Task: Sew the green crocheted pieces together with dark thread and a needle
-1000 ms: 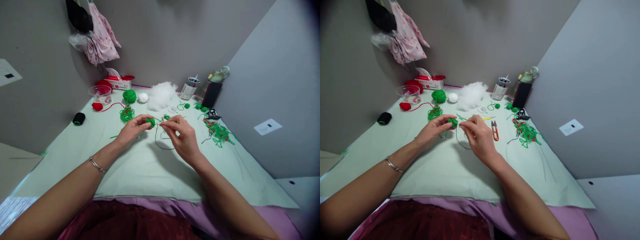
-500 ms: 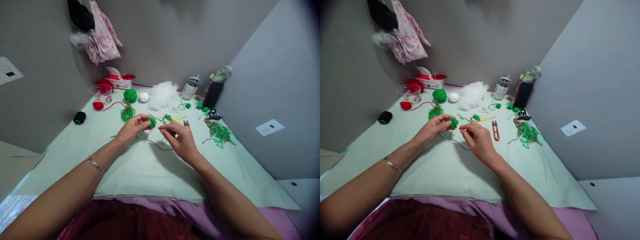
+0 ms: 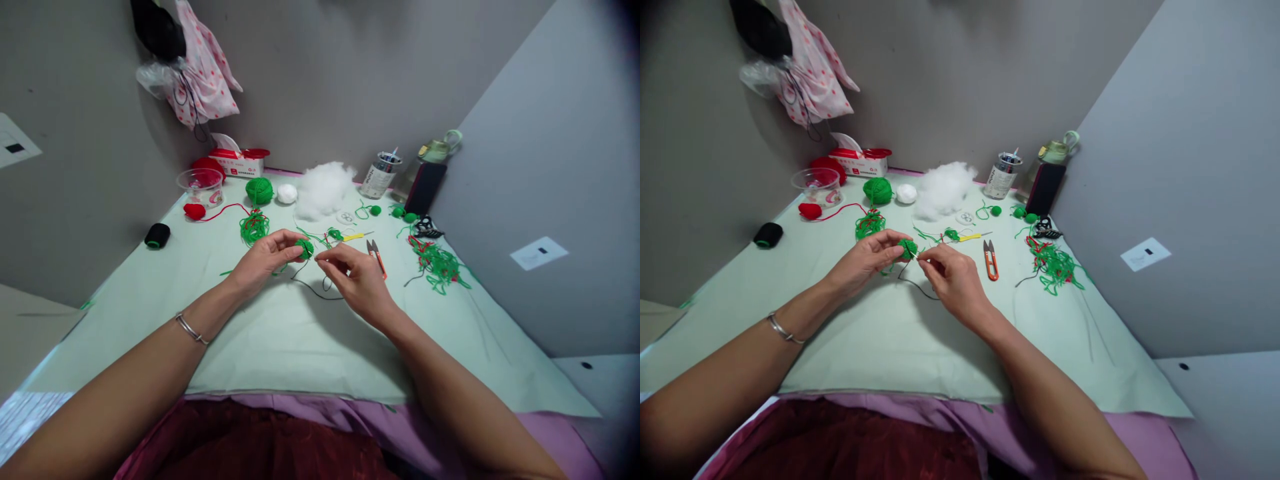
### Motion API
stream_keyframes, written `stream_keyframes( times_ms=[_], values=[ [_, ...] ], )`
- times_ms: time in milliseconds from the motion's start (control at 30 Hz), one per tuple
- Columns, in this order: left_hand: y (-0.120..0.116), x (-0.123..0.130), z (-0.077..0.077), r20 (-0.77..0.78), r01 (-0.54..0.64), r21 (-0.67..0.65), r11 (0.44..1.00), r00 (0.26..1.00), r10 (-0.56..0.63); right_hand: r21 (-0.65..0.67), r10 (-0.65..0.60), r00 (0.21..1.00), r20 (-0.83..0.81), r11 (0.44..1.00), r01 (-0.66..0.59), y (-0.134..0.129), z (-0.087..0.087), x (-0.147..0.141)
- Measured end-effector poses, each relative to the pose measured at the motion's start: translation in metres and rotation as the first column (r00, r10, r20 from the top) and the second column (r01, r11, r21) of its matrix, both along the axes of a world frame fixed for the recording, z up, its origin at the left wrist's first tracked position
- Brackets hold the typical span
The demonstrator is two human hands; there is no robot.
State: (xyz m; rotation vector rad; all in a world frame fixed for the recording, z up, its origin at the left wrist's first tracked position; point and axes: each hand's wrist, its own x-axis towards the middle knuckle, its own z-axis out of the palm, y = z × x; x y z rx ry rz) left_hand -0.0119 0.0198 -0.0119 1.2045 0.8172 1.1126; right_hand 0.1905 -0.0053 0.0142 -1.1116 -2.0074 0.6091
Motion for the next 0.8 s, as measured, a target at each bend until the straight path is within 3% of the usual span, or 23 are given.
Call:
stream_keyframes(
  times_ms=[167, 400, 600, 800],
  values=[
    [-0.002, 0.002, 0.001, 0.113, 0.053, -0.072, 0.996, 0.993, -0.044, -0.129, -0.020, 0.992, -0.128, 0.992, 0.004, 0.000, -0.004, -0.004],
    [-0.004, 0.006, 0.002, 0.184, 0.061, -0.105, 0.993, 0.982, -0.041, -0.145, -0.018, 0.980, -0.196, 0.989, -0.010, 0.004, -0.006, -0.006],
    [-0.004, 0.004, 0.004, 0.121, 0.065, -0.068, 0.996, 0.991, -0.056, -0.214, -0.020, 0.975, -0.223, 0.976, -0.029, 0.009, -0.007, 0.000],
    [-0.003, 0.004, 0.000, 0.045, 0.024, 0.020, 0.999, 0.999, -0.025, -0.319, 0.040, 0.936, -0.349, 0.934, -0.158, 0.012, -0.010, 0.002]
  ],
)
